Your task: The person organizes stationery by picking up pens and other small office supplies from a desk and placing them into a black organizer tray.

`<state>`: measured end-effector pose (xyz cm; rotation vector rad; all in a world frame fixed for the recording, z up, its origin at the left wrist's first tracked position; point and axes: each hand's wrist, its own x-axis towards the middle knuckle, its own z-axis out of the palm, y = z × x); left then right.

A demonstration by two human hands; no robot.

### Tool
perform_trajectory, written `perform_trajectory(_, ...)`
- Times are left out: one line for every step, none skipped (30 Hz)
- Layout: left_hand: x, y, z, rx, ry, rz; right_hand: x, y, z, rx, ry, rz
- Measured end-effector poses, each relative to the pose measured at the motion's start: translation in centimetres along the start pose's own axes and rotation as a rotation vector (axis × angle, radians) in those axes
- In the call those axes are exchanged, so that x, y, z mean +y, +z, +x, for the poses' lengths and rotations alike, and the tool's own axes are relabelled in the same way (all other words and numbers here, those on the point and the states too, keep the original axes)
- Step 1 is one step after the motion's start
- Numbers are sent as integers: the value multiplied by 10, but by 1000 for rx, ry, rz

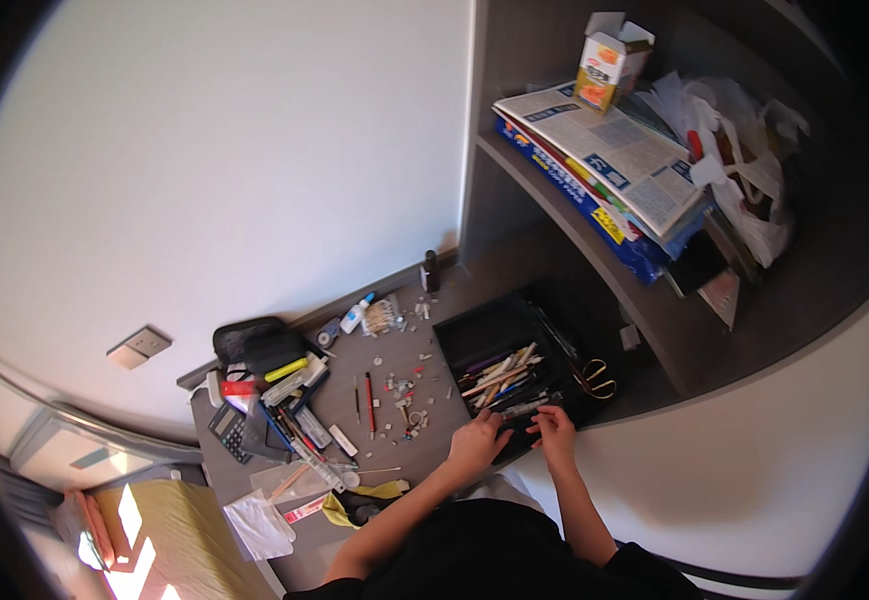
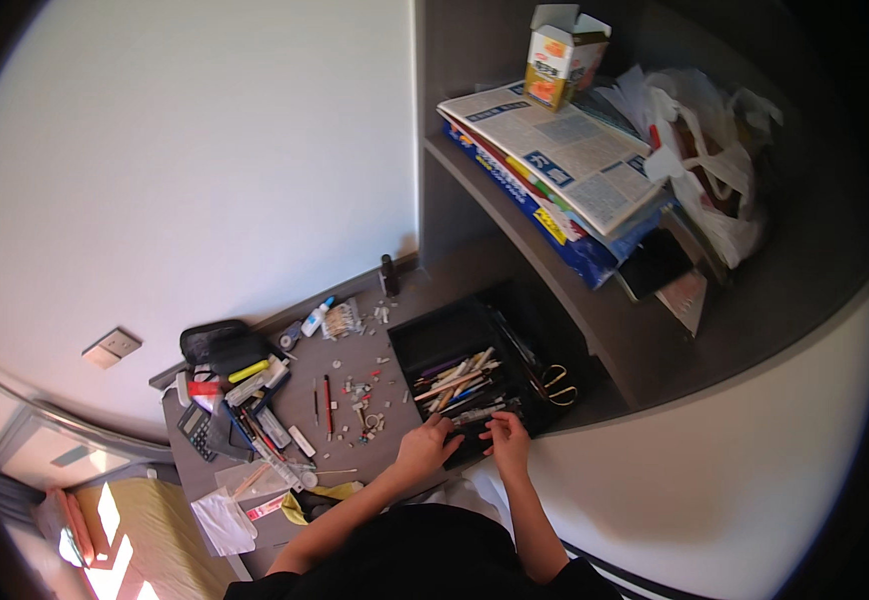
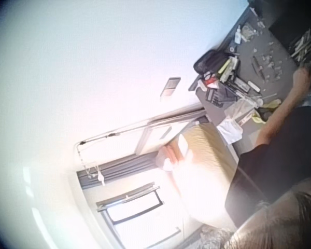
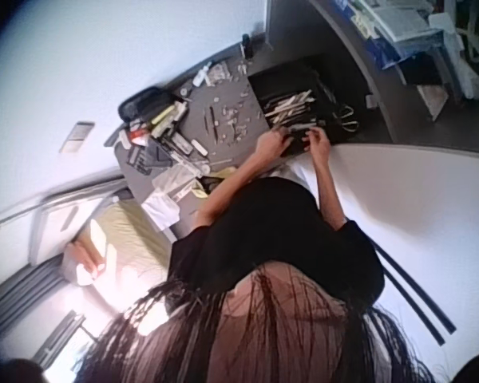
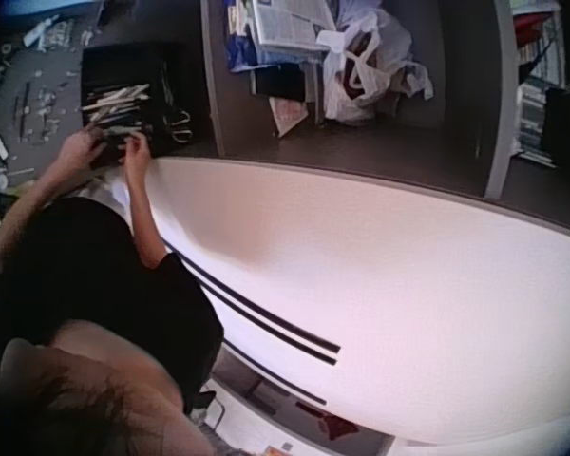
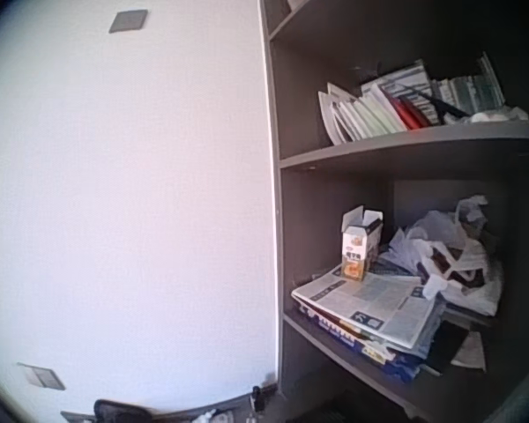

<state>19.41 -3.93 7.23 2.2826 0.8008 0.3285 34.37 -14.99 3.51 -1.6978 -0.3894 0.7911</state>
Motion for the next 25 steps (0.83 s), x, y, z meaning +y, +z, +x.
perform_trajectory(-5,-3,-3,29,-39,-34,-3,0,-1,-12,13,-12)
perform_trajectory(-11,-8,-7,50,-80,-42,-6,0,0,-25,25,-26)
perform_trajectory(-18,-14,-12,69,-118,-51,-7,0,1,-20,25,-42)
perform_trajectory(-26,-20,-18,87,-156,-60,-8,0,1,-32,24,-55)
perform_trajectory(-39,-24,-28,130,-196,-78,-10,1,1,-45,22,-68)
perform_trajectory(-57,-26,-40,169,-230,-97,-14,2,-1,-51,21,-79)
perform_trajectory(-75,-29,-53,207,-265,-116,-19,6,-3,-53,19,-129)
perform_trajectory(-89,-34,-66,244,-342,-83,-23,11,-3,-88,-5,-148)
perform_trajectory(-110,-36,-80,283,-404,-72,-26,18,-4,-124,-29,-168)
perform_trajectory(-127,-42,-95,279,-460,-88,-29,24,-5,-158,-50,-191)
perform_trajectory(-142,-48,-105,303,-534,-95,-37,35,-6,-207,-68,-217)
perform_trajectory(-149,-58,-113,310,-606,-61,-46,51,-7,-254,-85,-243)
perform_trajectory(-159,-65,-117,346,-632,-41,-52,69,-8,-320,-118,-169)
perform_trajectory(-170,-68,-119,379,-657,-21,-54,85,-7,-412,-150,-180)
perform_trajectory(-178,-72,-118,408,-632,5,-57,104,-4,-520,-181,-205)
perform_trajectory(-187,-76,-114,436,-605,30,-61,124,-3,-600,-204,-237)
perform_trajectory(-195,-80,-108,461,-577,55,-60,145,1,-683,-238,-257)
perform_trajectory(-201,-82,-101,460,-593,76,-60,167,6,-769,-230,-339)
perform_trajectory(-205,-83,-91,462,-609,100,-49,189,14,-811,-346,-441)
perform_trajectory(-210,-83,-81,465,-626,123,-38,210,21,-819,-379,-488)
perform_trajectory(-214,-83,-72,425,-643,144,-28,230,26,-826,-413,-533)
perform_trajectory(-214,-83,-64,414,-645,166,-19,248,31,-790,-429,-630)
perform_trajectory(-213,-85,-56,406,-649,188,-11,265,35,-756,-448,-728)
perform_trajectory(-211,-84,-49,395,-652,209,-6,279,38,-718,-464,-825)
perform_trajectory(-212,-85,-48,395,-653,209,-1,281,40,-719,-463,-826)
